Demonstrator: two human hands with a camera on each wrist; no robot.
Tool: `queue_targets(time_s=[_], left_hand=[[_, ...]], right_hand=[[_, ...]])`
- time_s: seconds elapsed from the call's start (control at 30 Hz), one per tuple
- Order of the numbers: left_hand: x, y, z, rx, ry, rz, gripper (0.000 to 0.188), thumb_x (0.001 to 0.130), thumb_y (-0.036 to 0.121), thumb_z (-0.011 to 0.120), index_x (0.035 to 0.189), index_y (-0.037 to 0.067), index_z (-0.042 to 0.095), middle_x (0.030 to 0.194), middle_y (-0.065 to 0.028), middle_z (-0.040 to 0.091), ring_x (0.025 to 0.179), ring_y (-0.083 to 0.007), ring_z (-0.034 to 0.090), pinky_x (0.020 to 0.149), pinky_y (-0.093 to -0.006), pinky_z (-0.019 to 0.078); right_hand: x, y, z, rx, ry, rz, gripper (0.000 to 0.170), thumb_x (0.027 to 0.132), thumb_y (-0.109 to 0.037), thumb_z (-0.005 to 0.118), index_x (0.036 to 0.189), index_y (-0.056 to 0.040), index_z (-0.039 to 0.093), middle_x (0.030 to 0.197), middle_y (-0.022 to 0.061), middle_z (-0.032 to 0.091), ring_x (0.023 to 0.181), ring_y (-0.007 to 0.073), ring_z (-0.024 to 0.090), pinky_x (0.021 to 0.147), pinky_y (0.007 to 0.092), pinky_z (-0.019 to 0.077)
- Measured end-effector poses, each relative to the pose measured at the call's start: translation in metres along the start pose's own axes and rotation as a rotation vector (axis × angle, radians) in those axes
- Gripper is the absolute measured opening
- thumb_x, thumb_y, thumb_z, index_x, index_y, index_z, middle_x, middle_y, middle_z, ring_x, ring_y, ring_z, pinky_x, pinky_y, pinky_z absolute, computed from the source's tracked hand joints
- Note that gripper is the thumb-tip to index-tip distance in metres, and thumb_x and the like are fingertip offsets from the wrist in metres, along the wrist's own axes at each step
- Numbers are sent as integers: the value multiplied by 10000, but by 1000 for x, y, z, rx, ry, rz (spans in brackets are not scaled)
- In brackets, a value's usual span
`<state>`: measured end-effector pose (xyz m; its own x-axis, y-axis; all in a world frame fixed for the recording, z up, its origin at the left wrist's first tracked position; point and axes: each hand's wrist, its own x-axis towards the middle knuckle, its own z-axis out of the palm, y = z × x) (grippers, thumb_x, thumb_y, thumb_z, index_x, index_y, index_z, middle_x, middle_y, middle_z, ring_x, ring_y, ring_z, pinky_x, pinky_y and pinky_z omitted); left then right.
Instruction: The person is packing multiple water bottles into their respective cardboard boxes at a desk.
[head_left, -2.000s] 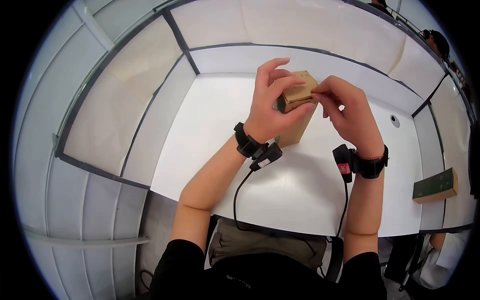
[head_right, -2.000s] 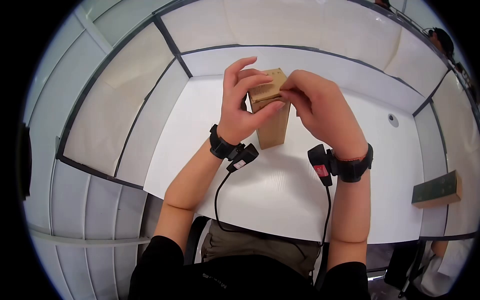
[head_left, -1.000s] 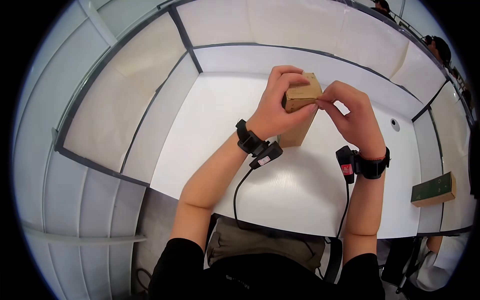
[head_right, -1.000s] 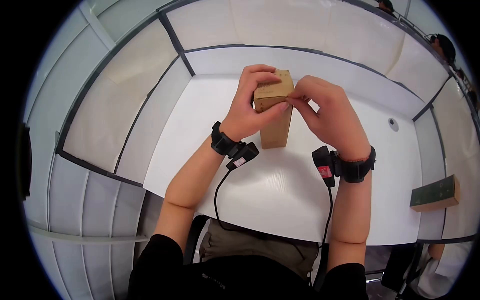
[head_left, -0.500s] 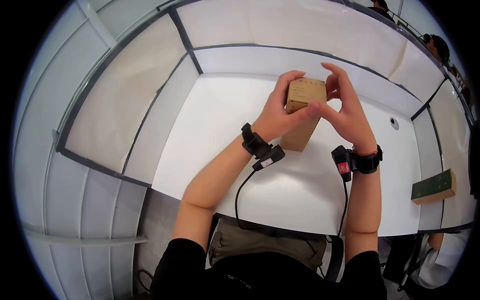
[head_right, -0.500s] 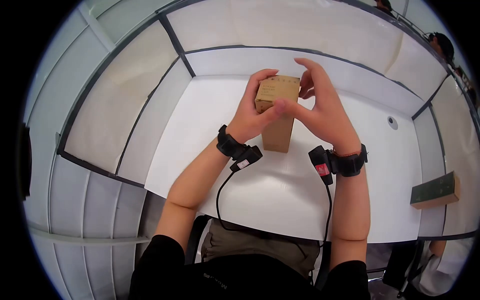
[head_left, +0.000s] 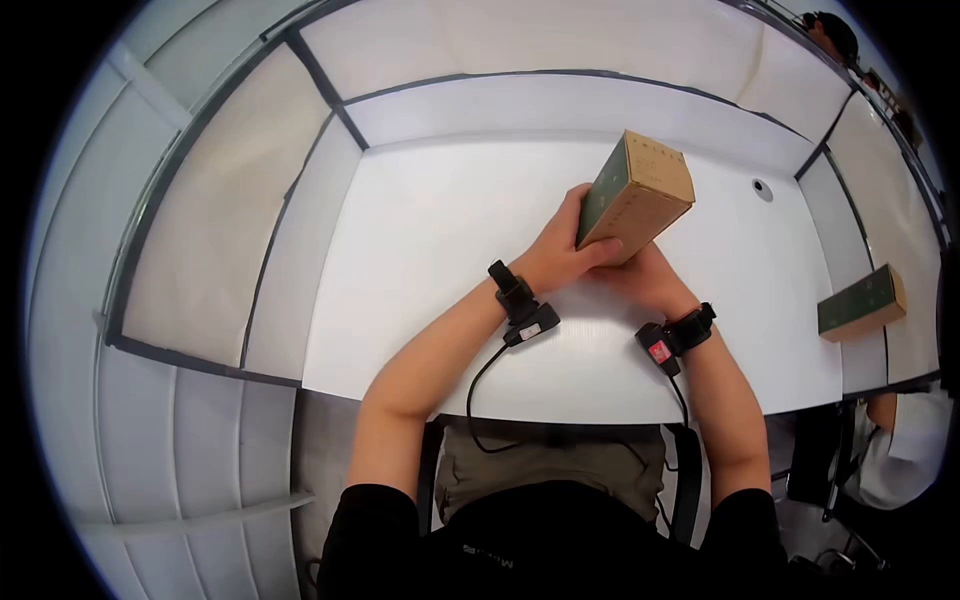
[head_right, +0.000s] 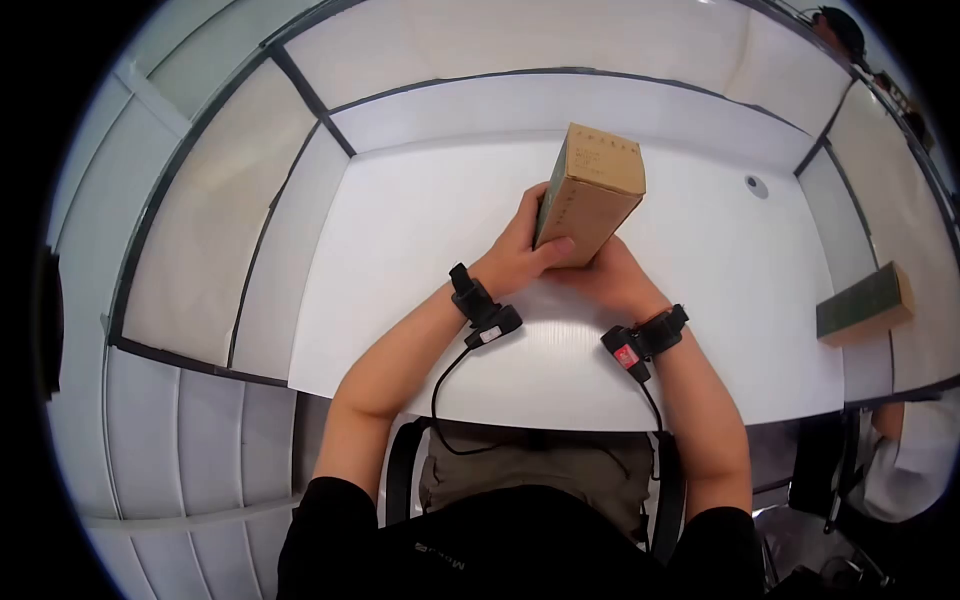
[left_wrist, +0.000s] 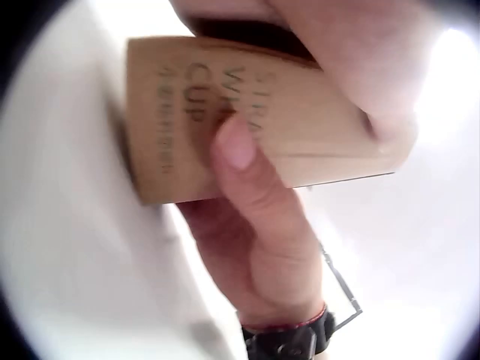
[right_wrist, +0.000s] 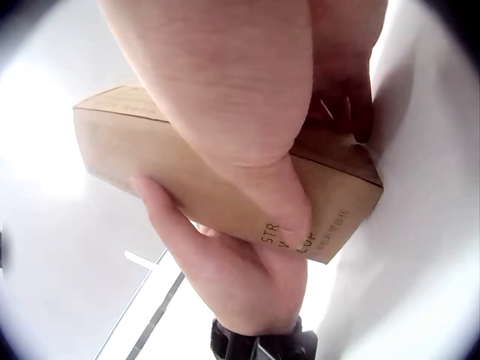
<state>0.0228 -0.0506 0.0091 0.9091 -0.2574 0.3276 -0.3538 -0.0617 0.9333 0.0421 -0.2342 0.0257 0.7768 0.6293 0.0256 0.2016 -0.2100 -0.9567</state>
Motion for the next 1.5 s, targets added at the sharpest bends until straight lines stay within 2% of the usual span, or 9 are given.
queue_targets(time_s=[0.17,0.23,0.33,0.4,0.43,0.53,0.63,1.07,1.5], left_hand=[[-23,-20,4,162,-193,-115,810,973,349,686,1541,-8,232,1461,-215,446,1362,-313,453,1148,-433,378],[-31,-14,-10,153,-224,-211,592,1017,184,614,1510,34,324,1431,-151,480,1355,-250,468,1153,-395,381],[-46,-23,-33,-12,-90,-321,314,1028,146,597,1308,14,544,1238,-96,622,1184,-199,602,1046,-341,483],[-50,-21,-48,-128,-7,-336,281,1034,164,586,1268,9,573,1183,-102,643,1126,-194,626,1022,-342,501],[-49,-21,-52,-153,24,-346,278,1034,171,584,1259,9,578,1173,-104,646,1113,-196,631,1017,-343,504],[-49,-13,-51,-138,39,-390,290,1039,197,575,1257,6,580,1162,-108,649,1094,-204,638,1007,-347,510],[-52,-11,-50,-53,-36,-367,282,1042,203,574,1242,6,599,1155,-88,656,1089,-194,641,1001,-344,508],[-52,-16,-47,-66,-39,-345,272,1039,195,578,1234,9,615,1138,-71,663,1059,-170,647,985,-328,504],[-50,-12,-45,12,-35,-367,265,1036,186,587,1225,2,611,1125,-78,674,1058,-171,653,978,-319,502]], right_hand=[[-61,31,-43,12,160,49,653,832,-60,813,1392,-12,481,1287,107,653,1157,213,643,958,358,539],[-102,37,-65,20,200,147,619,814,-57,835,1344,18,522,1212,105,686,1088,195,666,923,346,542],[-166,62,-100,-81,432,151,576,825,-72,831,1318,24,550,1193,111,695,1094,206,660,936,353,532],[-205,78,-125,-43,610,146,542,841,-92,822,1300,38,562,1209,122,685,1110,203,644,963,354,515],[-223,82,-141,-39,615,154,539,852,-99,811,1304,44,555,1213,122,678,1114,200,633,980,342,496],[-277,95,-174,-49,737,173,561,868,-97,789,1342,41,521,1258,110,639,1157,199,597,1023,329,452],[-321,101,-192,-117,859,225,568,880,-88,773,1364,37,502,1293,102,613,1188,190,572,1047,319,428],[-387,145,-285,-200,872,273,600,836,-112,796,1352,30,525,1306,112,618,1213,222,564,1070,343,404],[-397,140,-285,-152,810,293,557,815,-121,817,1299,13,575,1219,88,664,1146,205,602,1025,341,442]])
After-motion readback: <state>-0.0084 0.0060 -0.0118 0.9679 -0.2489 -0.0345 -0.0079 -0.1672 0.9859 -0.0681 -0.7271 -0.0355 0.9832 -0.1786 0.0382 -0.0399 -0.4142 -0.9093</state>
